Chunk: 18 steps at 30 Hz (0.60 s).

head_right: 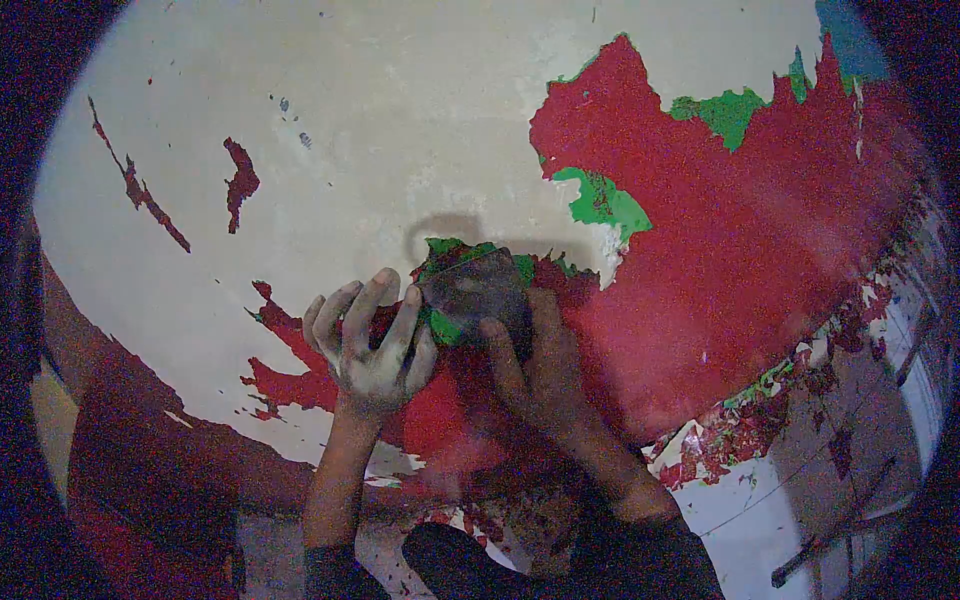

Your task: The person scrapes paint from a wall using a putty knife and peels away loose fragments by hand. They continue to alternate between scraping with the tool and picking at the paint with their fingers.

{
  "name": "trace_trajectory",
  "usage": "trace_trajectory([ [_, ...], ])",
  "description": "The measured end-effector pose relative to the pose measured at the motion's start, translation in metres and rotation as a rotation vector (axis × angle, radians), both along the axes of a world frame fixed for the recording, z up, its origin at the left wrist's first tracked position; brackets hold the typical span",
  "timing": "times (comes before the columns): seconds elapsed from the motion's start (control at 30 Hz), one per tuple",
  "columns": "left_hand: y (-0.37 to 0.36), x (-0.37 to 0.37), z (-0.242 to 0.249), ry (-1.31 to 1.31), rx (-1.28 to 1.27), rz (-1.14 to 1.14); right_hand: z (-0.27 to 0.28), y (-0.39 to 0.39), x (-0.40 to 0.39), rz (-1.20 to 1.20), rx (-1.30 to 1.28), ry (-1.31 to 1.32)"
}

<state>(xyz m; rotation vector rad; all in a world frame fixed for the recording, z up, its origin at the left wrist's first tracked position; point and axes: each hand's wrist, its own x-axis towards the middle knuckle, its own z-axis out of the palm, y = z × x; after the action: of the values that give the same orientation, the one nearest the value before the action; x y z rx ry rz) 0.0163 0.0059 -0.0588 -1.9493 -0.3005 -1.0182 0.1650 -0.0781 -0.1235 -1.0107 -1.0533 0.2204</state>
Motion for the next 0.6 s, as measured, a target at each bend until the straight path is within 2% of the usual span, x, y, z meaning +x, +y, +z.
trace_trajectory([
  [0.07,-0.001,-0.001,0.000,-0.016,-0.059,-0.031,0.006,-0.007,-0.003,-0.101,-0.009,-0.059],
  [0.17,-0.004,0.002,0.001,-0.062,-0.101,-0.021,0.001,-0.006,-0.004,-0.064,0.035,0.072],
  [0.37,-0.005,0.002,0.003,0.003,-0.028,0.061,0.007,-0.002,-0.003,-0.062,0.065,0.004],
  [0.47,-0.006,0.003,0.002,0.012,-0.011,0.102,0.011,-0.005,-0.004,-0.029,-0.048,0.023],
  [0.6,-0.006,0.002,0.001,0.011,-0.017,0.102,0.008,0.000,-0.007,-0.013,0.033,0.053],
])
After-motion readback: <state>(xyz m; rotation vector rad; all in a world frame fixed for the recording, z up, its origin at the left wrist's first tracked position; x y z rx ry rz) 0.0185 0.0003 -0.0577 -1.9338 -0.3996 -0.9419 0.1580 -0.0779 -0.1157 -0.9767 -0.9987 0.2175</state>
